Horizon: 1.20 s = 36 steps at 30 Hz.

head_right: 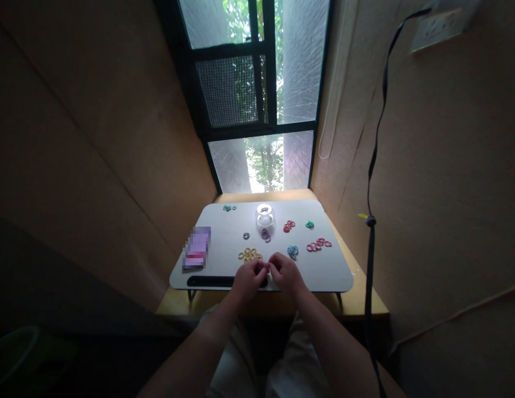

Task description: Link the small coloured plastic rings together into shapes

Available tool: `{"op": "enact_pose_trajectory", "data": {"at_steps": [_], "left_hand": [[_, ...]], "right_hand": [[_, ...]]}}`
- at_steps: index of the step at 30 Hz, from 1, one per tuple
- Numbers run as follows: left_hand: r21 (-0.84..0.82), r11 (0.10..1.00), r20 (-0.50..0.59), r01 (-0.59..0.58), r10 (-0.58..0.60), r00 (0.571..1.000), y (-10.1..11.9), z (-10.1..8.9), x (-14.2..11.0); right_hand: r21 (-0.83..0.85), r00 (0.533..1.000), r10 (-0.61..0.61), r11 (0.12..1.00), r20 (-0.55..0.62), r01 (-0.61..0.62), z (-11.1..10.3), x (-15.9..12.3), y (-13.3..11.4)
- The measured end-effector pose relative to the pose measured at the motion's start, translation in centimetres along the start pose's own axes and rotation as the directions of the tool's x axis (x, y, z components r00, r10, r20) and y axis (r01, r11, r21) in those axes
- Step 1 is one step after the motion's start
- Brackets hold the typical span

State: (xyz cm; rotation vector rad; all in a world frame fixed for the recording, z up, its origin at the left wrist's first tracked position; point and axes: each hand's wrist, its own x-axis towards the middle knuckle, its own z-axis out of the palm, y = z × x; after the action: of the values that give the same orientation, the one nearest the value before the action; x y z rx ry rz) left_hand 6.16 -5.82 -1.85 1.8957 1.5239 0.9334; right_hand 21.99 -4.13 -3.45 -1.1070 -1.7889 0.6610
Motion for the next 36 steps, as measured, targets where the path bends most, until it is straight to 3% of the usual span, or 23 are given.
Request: {"op": "enact_pose_trajectory", "data": {"at_steps": [15, 22, 28, 36], "left_hand": [[0.000, 0.998, 0.042, -0.068, 0.068, 0.997, 0.10, -0.19, -0.21], [-0.025, 0.997, 0.085, -0.076, 0.078, 0.993, -0.10, -0.32, -0.16], [-0.007, 0.998, 0.071, -0.059, 0.060, 0.996, -0.03, -0.29, -0.06], [-0.003, 0.998, 0.056, -0.066, 0.066, 0.996, -0.17, -0.23, -0.20]], "right_hand": [[-0.034, 0.999, 0.035, 0.999, -0.034, -0.036, -0.02, 0.20, -0.20], [-0.028, 0.987, 0.069, 0.997, -0.146, -0.074, -0.04, 0.39, 0.11], [-0.080, 0.998, 0.038, 0.996, -0.042, -0.041, -0.02, 0.18, -0.24], [-0.098, 0.995, 0.049, 0.994, -0.084, -0.057, 0.12, 0.44, 0.11]]}}
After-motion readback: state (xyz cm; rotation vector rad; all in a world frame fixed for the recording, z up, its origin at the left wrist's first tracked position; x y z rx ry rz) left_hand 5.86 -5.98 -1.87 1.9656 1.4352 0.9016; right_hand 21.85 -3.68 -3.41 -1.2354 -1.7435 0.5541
